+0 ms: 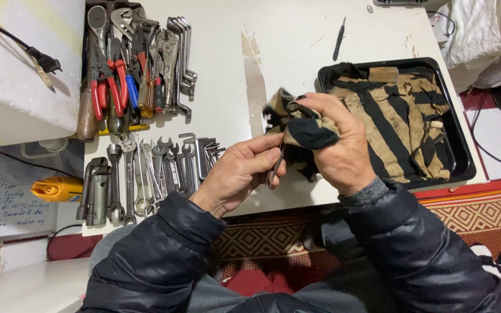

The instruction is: The person sits at a workbench and wipes various metal tools, including Allen keys and a screwdriver, using a striped cloth. They handle each tool individually, cleaning it before placing it back on the table or into a tray.

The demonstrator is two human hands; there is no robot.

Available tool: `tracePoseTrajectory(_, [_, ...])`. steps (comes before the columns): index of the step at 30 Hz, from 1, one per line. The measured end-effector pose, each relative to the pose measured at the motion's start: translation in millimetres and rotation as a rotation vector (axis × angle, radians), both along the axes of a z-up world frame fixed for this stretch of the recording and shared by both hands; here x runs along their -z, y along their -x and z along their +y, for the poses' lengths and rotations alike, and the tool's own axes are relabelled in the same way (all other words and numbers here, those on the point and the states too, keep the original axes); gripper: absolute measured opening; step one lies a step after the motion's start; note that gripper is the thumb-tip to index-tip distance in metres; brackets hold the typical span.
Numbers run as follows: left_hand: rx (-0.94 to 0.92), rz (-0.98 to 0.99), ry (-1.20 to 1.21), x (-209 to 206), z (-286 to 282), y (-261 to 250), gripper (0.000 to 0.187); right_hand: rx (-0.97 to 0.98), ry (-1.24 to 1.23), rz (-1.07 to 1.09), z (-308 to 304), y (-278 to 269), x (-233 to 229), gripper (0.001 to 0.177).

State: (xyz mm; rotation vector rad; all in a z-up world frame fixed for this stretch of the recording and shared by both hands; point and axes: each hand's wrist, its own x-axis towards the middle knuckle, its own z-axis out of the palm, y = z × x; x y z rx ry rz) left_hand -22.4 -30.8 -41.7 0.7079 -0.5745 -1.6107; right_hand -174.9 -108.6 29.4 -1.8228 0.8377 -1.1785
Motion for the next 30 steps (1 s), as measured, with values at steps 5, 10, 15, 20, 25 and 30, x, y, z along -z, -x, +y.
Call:
tracePoseTrajectory(5, [0.055, -0.004, -0.019, -0.8, 2.2, 3.2, 0.042, 0.010, -0.158, -0.056, -7.3, 4.4, -2.6, 0.021])
tracePoseTrajectory(10, [0.018, -0.155, 0.024, -15.4, 4.4, 1.5, 0.039, 0.113, -0.373, -0.309, -20.7, 1.3, 1.2, 0.017])
tracePoseTrajectory(15, [-0.073, -0.306, 0.020, -18.4, 7.7, -2.1, 0.037, -0.002, -0.214, -0.009, -13.7, 12.4, -12.6, 0.027])
tracePoseTrajectory(20, [-0.245, -0.658, 0.027, -18.4, 8.1, 4.2, 0.027, -0.089, 0.059, 0.132, -0.6, 0.3, -3.2, 0.030])
tracePoseTrajectory(25, [-0.388, -1.020, 0.100, -24.3, 12.3, 12.5, 0.015, -0.050, -0.078, 0.090, -4.9, -1.4, 15.2, 0.018])
tracePoseTrajectory(30, [-0.411, -1.079, 0.225, -22.5, 14.9, 13.3, 0.015, 0.091, -0.126, 0.109, -5.7, -6.6, 7.8, 0.030])
